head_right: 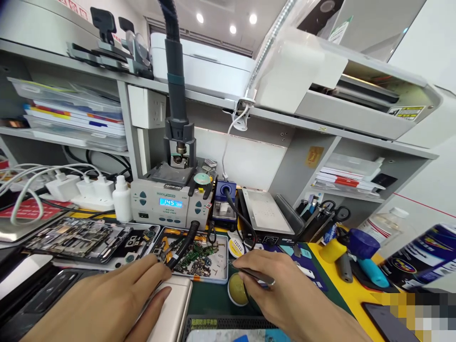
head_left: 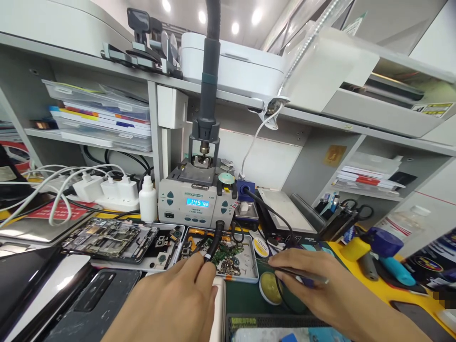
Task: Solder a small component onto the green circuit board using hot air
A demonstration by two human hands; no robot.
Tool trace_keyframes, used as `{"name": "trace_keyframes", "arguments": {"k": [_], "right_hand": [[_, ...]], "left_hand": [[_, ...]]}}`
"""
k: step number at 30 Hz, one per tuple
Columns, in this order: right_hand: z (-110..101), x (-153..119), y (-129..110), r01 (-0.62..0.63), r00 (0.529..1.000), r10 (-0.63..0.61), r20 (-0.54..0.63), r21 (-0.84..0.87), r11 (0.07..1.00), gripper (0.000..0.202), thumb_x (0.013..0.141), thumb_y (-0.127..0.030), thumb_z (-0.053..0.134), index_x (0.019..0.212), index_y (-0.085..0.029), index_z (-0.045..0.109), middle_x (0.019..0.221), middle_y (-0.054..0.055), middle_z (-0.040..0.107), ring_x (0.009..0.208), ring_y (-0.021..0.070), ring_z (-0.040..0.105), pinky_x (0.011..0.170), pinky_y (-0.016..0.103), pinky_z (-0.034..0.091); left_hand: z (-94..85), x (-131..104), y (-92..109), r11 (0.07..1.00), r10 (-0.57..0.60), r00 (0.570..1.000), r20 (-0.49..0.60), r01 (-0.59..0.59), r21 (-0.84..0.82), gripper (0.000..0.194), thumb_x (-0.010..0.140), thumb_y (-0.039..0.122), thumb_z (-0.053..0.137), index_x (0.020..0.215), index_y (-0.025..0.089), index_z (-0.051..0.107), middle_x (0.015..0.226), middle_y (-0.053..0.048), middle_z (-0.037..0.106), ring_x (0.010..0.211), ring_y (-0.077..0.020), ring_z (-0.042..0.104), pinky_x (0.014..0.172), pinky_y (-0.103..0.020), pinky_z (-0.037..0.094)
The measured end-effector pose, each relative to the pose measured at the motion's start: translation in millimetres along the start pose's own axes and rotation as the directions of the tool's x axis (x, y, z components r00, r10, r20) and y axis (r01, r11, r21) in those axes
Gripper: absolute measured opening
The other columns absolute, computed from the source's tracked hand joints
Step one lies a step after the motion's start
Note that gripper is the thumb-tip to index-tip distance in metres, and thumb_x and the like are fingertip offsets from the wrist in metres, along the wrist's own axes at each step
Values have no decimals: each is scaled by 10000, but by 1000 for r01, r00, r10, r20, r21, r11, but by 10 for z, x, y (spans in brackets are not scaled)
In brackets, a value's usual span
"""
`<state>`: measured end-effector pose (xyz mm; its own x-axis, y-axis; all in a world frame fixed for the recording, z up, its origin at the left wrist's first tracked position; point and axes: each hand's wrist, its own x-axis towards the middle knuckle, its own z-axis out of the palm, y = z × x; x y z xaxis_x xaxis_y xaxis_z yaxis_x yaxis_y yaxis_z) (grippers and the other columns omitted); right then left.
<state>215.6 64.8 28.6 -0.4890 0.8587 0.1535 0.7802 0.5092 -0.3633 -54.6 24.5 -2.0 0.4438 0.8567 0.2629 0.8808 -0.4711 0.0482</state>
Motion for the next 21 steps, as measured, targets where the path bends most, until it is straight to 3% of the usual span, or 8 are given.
{"name": "trace_keyframes", "arguments": {"k": [3, 7, 10, 13, 21], "right_hand": [[32, -7, -15, -19, 999, 20, -41, 36, 999, 231, 963, -222, 585, 1076, -270, 780, 1075, 20, 808, 967, 214, 757, 820, 277, 589], [82, -14, -17, -50, 996, 54, -77, 53, 997, 233, 966, -270, 571, 1039, -259, 793, 987, 33, 817, 827, 223, 758, 681, 286, 588], [99, -15, -28, -137, 982, 148, -119, 96, 986, 248, 966, -334, 573, 1034, -243, 794, 963, 43, 816, 809, 237, 750, 665, 303, 583], [102, -20, -46, -185, 979, 193, -73, 99, 978, 254, 957, -349, 584, 1030, -244, 803, 962, 40, 819, 815, 244, 750, 667, 311, 574], [117, -42, -80, -259, 953, 295, -73, 312, 914, 320, 945, -466, 610, 1029, -215, 790, 912, 65, 808, 826, 266, 741, 700, 330, 594]], "left_hand": [[-77, -3, 12, 997, -69, 992, 107, 73, -35, 299, 849, 92, 448, 945, 246, 685, 913, -45, 723, 742, -238, 703, 560, -320, 443], [-158, -1, 40, 989, -109, 988, 107, 118, -88, 269, 876, 130, 428, 952, 229, 666, 946, -62, 715, 804, -257, 713, 650, -353, 517], [-193, 19, 58, 985, -127, 982, 137, 142, -101, 286, 886, 131, 400, 978, 225, 654, 971, -74, 712, 812, -282, 717, 661, -396, 533], [-224, 42, 67, 984, -128, 975, 182, 148, -101, 305, 899, 122, 361, 969, 219, 641, 983, -87, 701, 794, -304, 715, 645, -435, 532], [-233, -4, 60, 983, -127, 982, 138, 144, -118, 262, 914, 132, 361, 941, 194, 614, 958, -88, 689, 830, -298, 712, 676, -408, 521]]}}
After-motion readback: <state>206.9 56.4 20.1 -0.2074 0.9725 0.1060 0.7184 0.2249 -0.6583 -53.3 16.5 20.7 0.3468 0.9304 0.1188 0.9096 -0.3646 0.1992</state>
